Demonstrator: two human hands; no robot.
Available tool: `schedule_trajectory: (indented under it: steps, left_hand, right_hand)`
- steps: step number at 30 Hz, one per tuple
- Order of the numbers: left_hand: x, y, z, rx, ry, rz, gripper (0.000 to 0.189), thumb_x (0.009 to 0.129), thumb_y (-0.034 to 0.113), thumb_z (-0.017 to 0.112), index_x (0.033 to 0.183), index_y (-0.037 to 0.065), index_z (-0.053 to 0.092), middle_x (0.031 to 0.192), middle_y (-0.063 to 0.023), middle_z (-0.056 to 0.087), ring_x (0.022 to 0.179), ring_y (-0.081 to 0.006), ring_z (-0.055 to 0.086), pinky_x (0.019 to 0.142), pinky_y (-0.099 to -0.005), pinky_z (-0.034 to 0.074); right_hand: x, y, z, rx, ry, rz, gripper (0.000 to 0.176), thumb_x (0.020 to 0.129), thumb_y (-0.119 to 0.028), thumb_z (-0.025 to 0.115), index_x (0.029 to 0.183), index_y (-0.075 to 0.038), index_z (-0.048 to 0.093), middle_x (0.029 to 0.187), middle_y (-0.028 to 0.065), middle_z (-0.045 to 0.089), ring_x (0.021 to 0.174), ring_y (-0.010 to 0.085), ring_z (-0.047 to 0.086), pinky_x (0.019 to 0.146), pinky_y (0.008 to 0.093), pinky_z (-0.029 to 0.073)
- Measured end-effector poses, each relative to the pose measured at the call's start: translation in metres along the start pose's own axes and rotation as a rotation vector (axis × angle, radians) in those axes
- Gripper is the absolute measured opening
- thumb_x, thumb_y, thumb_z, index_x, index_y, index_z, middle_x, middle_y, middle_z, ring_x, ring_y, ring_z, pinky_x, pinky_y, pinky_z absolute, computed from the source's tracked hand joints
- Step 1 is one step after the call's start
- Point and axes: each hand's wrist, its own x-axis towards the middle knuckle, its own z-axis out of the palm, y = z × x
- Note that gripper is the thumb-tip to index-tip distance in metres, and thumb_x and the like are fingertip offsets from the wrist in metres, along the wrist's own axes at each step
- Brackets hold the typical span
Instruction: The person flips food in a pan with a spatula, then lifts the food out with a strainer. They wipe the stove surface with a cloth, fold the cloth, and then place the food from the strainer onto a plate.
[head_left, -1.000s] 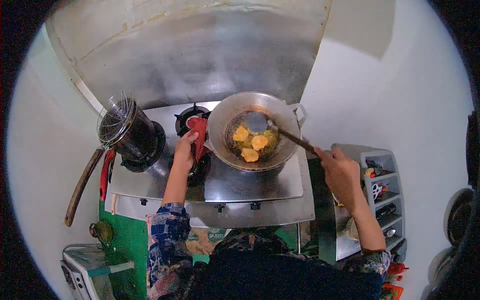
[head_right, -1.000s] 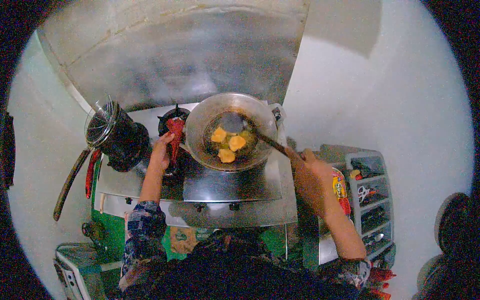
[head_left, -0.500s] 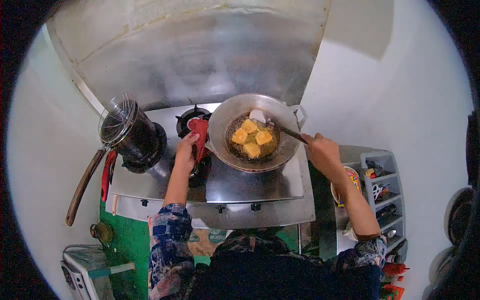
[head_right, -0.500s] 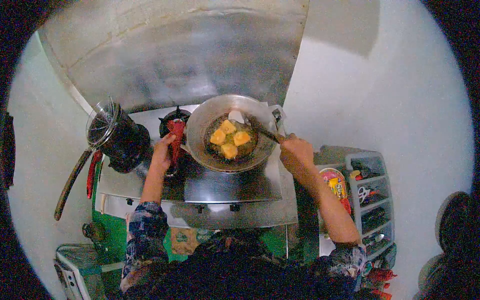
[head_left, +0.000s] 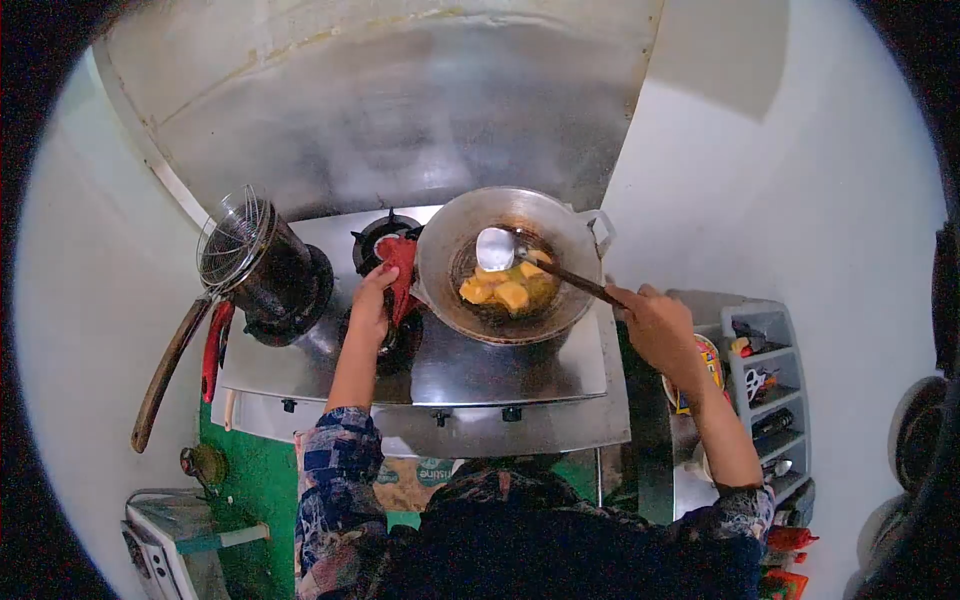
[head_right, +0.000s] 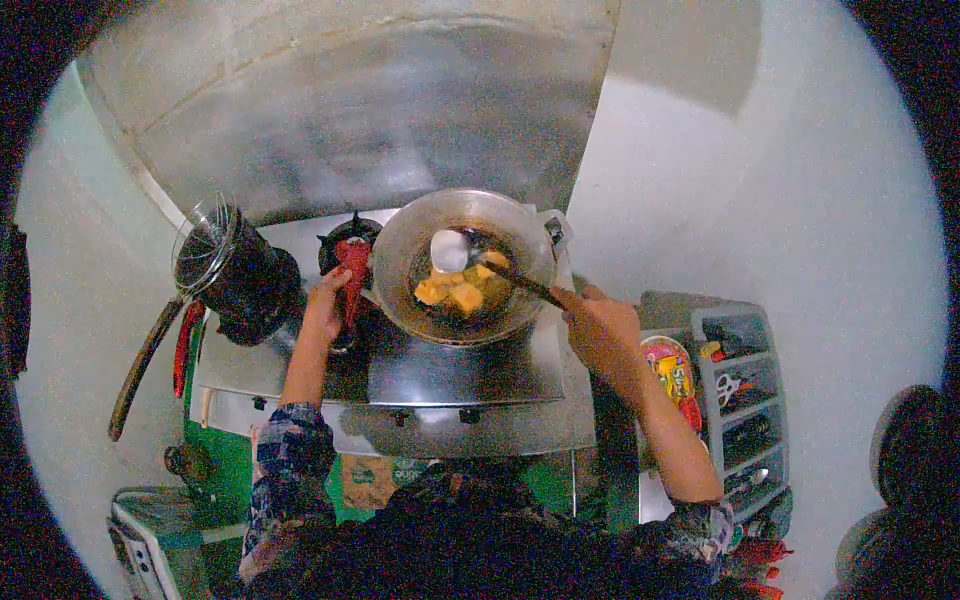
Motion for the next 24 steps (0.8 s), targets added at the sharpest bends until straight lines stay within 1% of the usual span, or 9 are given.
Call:
schedule_trajectory:
  steps: [3,6,7,9,14,18,21,23,24]
  left_hand:
    - [0.008,-0.007,-0.007,-0.028,-0.002,0.008,0.036,0.083,0.018,0.060,0.116,0.004,0.053,0.103,-0.0062,0.062,0.089,-0.0195,0.060,0.077,-0.0330,0.049]
    - [0.012,-0.010,-0.012,-0.031,-0.014,-0.007,0.036,0.083,0.017,0.060,0.116,0.004,0.053,0.104,-0.0062,0.062,0.090,-0.0193,0.060,0.078,-0.0325,0.049]
    - [0.012,-0.009,-0.012,-0.030,-0.013,-0.007,0.036,0.083,0.017,0.060,0.116,0.004,0.053,0.104,-0.0062,0.062,0.090,-0.0193,0.060,0.078,-0.0325,0.049]
    - [0.010,-0.007,-0.011,-0.026,0.028,-0.021,0.036,0.084,0.010,0.058,0.119,0.001,0.051,0.106,-0.0101,0.060,0.093,-0.0227,0.060,0.082,-0.0383,0.050]
    - [0.004,-0.003,-0.006,-0.018,0.013,-0.005,0.037,0.085,0.011,0.058,0.120,0.001,0.050,0.106,-0.0105,0.060,0.094,-0.0236,0.059,0.082,-0.0394,0.050]
    - [0.005,-0.003,-0.005,0.002,0.033,-0.016,0.036,0.085,0.012,0.057,0.119,0.001,0.050,0.106,-0.0102,0.060,0.094,-0.0228,0.059,0.082,-0.0386,0.050]
    - [0.002,0.000,0.000,-0.001,0.038,0.004,0.035,0.085,0.012,0.057,0.118,0.001,0.051,0.106,-0.0100,0.060,0.093,-0.0225,0.059,0.082,-0.0382,0.050]
    - [-0.010,0.007,0.010,0.004,0.068,-0.003,0.034,0.085,0.011,0.057,0.118,0.002,0.051,0.106,-0.0098,0.060,0.093,-0.0226,0.060,0.082,-0.0383,0.050]
    - [-0.015,0.011,0.015,0.010,0.096,-0.012,0.034,0.085,0.011,0.057,0.117,0.002,0.052,0.106,-0.0096,0.060,0.092,-0.0227,0.060,0.082,-0.0383,0.050]
  right_hand:
    - [-0.007,-0.006,-0.007,-0.052,-0.021,0.017,0.032,0.081,-0.015,0.057,0.113,-0.019,0.060,0.080,0.0135,0.057,0.067,0.0331,0.060,0.059,0.0436,0.048]
    - [-0.010,-0.007,-0.005,-0.141,0.053,0.040,0.035,0.081,-0.013,0.056,0.115,-0.019,0.059,0.081,0.0122,0.056,0.066,0.0309,0.060,0.056,0.0426,0.048]
    - [-0.011,-0.006,-0.003,-0.159,0.040,0.024,0.038,0.080,-0.012,0.055,0.117,-0.020,0.058,0.086,0.0135,0.056,0.066,0.0312,0.061,0.055,0.0419,0.049]
    - [-0.014,-0.008,-0.002,-0.178,0.028,0.008,0.042,0.080,-0.011,0.053,0.120,-0.021,0.056,0.091,0.0149,0.057,0.066,0.0314,0.061,0.055,0.0412,0.050]
    - [-0.023,-0.023,-0.002,-0.122,0.027,-0.174,0.044,0.078,-0.008,0.052,0.121,-0.016,0.054,0.088,0.0141,0.054,0.074,0.0302,0.060,0.057,0.0398,0.050]
    - [-0.025,-0.026,0.004,-0.192,-0.001,-0.166,0.044,0.078,-0.007,0.051,0.122,-0.016,0.053,0.088,0.0140,0.054,0.078,0.0293,0.059,0.058,0.0387,0.050]
    - [-0.022,-0.016,0.017,-0.266,0.045,-0.138,0.045,0.078,-0.008,0.052,0.122,-0.016,0.052,0.088,0.0138,0.054,0.078,0.0284,0.058,0.059,0.0377,0.050]
    - [-0.021,-0.011,0.020,-0.260,0.165,-0.126,0.049,0.076,-0.004,0.052,0.123,-0.019,0.053,0.084,0.0098,0.050,0.074,0.0267,0.055,0.061,0.0400,0.049]
    - [-0.021,-0.011,0.019,-0.260,0.165,-0.127,0.049,0.076,-0.004,0.052,0.123,-0.019,0.053,0.084,0.0098,0.050,0.074,0.0267,0.055,0.061,0.0400,0.049]
